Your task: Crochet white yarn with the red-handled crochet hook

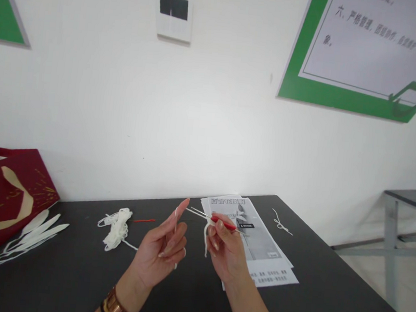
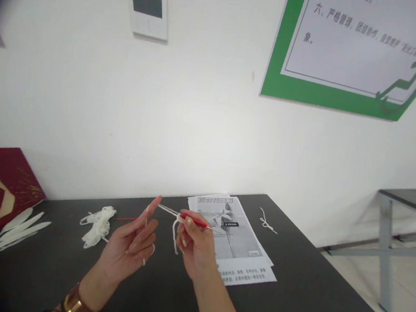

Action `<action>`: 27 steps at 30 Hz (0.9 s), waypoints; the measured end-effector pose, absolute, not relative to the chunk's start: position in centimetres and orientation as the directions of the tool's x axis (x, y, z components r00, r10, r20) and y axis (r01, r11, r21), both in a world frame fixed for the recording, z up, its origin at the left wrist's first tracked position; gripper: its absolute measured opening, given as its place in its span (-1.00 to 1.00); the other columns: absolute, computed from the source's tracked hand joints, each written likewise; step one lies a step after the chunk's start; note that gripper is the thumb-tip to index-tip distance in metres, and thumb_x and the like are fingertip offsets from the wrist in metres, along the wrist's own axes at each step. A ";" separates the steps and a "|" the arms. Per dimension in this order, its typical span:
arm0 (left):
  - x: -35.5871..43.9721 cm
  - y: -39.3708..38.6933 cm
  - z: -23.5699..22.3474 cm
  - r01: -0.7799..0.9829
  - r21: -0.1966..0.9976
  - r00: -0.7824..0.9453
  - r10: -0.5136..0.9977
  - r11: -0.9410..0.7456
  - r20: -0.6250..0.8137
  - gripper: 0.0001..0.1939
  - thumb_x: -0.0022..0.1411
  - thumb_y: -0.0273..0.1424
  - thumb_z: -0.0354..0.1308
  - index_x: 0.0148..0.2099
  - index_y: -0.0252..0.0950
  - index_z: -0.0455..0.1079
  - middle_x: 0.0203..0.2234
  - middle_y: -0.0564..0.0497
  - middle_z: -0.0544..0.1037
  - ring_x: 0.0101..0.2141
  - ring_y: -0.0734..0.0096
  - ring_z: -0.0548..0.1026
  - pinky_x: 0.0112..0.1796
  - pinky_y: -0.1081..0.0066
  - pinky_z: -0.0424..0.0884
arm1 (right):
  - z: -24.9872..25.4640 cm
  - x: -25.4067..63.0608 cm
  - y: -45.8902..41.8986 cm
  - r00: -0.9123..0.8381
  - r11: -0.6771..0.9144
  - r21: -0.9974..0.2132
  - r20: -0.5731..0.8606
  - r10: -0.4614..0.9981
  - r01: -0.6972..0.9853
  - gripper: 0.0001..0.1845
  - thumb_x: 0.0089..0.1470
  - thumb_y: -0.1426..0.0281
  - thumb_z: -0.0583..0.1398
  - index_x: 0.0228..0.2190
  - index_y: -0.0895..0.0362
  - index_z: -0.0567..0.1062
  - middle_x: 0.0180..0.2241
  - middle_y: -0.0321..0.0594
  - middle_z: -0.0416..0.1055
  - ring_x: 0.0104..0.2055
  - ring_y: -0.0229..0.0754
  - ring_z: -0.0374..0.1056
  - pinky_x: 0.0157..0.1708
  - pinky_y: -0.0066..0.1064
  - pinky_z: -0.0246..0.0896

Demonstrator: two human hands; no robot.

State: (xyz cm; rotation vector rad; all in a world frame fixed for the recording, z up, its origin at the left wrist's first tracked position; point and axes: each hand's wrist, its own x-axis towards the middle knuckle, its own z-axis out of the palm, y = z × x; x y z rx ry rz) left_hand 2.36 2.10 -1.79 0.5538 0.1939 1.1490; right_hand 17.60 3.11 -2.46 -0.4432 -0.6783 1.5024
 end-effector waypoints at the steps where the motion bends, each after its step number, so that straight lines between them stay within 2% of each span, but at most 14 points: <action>1: 2.5 2.1 -1.7 -0.806 0.516 0.401 0.908 0.290 0.117 -0.59 0.32 -0.46 -0.05 0.20 -0.17 0.27 -0.67 0.22 0.13 -0.72 0.67 -0.11 -0.70 0.63 -0.05 | -2.5 17.5 3.1 -0.060 0.049 -0.665 0.140 0.988 -0.746 -0.75 -0.19 0.32 0.42 -0.40 0.14 0.61 -0.67 -0.37 0.34 -0.71 -0.48 0.03 -0.75 -0.64 -0.09; 5: 3.3 2.0 -1.7 -0.778 0.591 0.312 0.948 0.213 0.070 -0.55 0.30 -0.46 0.02 0.22 -0.15 0.23 -0.52 0.16 0.31 -0.71 0.76 -0.08 -0.69 0.63 -0.07 | -2.9 17.1 3.1 -0.076 0.092 -0.727 0.194 0.978 -0.680 -0.78 -0.16 0.34 0.40 -0.39 0.16 0.61 -0.72 -0.39 0.30 -0.71 -0.46 0.05 -0.74 -0.62 -0.07; 10: 4.2 1.5 -1.4 -0.617 0.781 0.209 0.977 0.098 0.042 -0.33 0.15 -0.50 0.21 0.26 0.00 0.13 -0.41 0.15 0.32 -0.67 0.80 0.02 -0.65 0.64 -0.04 | -3.2 16.5 2.8 -0.044 0.128 -0.801 0.189 0.981 -0.585 -0.82 -0.12 0.35 0.38 -0.39 0.13 0.62 -0.65 -0.33 0.42 -0.72 -0.48 0.08 -0.75 -0.63 -0.10; 13: 4.2 1.2 -1.1 -0.567 0.821 0.193 0.980 0.070 0.050 -0.26 0.13 -0.47 0.24 0.29 0.04 0.06 -0.34 0.12 0.34 -0.66 0.81 0.03 -0.64 0.63 -0.04 | -3.3 16.3 2.7 0.025 0.208 -0.850 0.224 0.974 -0.483 -0.82 -0.10 0.35 0.37 -0.37 0.13 0.63 -0.54 -0.26 0.50 -0.71 -0.48 0.09 -0.75 -0.60 -0.08; 16: 3.8 1.3 -1.0 -0.530 0.847 0.205 0.976 0.047 0.074 -0.23 0.10 -0.49 0.20 0.30 0.01 0.03 -0.28 0.08 0.38 -0.67 0.81 0.04 -0.65 0.60 -0.03 | -3.3 16.2 2.6 0.082 0.304 -0.889 0.294 0.952 -0.343 -0.83 -0.04 0.33 0.33 -0.32 0.09 0.63 -0.54 -0.27 0.50 -0.69 -0.45 0.12 -0.73 -0.58 -0.03; 20: 3.3 1.8 -1.1 -0.495 0.867 0.147 0.979 -0.051 0.142 -0.21 0.07 -0.46 0.16 0.33 -0.14 -0.01 -0.29 0.03 0.42 -0.68 0.76 0.06 -0.65 0.56 0.00 | -3.2 16.3 2.4 0.078 0.422 -0.886 0.415 0.906 -0.192 -0.86 -0.01 0.34 0.32 -0.32 0.02 0.62 -0.53 -0.30 0.50 -0.66 -0.40 0.18 -0.69 -0.56 0.06; 24: 3.3 2.1 -1.1 -0.424 0.899 0.088 0.984 -0.106 0.157 -0.22 0.14 -0.35 0.22 0.34 -0.12 -0.03 -0.34 0.05 0.41 -0.63 0.69 0.15 -0.65 0.57 -0.01 | -3.2 16.3 2.1 0.027 0.476 -0.874 0.476 0.879 -0.097 -0.85 0.01 0.34 0.30 -0.30 -0.01 0.62 -0.50 -0.30 0.52 -0.63 -0.36 0.24 -0.67 -0.53 0.13; 27: 3.3 2.2 -1.3 -0.402 0.906 0.101 0.976 -0.136 0.191 -0.22 0.14 -0.34 0.24 0.34 -0.17 -0.01 -0.45 0.08 0.40 -0.57 0.61 0.24 -0.63 0.56 0.03 | -3.4 16.2 1.9 0.030 0.490 -0.869 0.489 0.872 -0.070 -0.84 0.03 0.33 0.28 -0.28 -0.01 0.61 -0.50 -0.29 0.52 -0.63 -0.34 0.25 -0.66 -0.52 0.15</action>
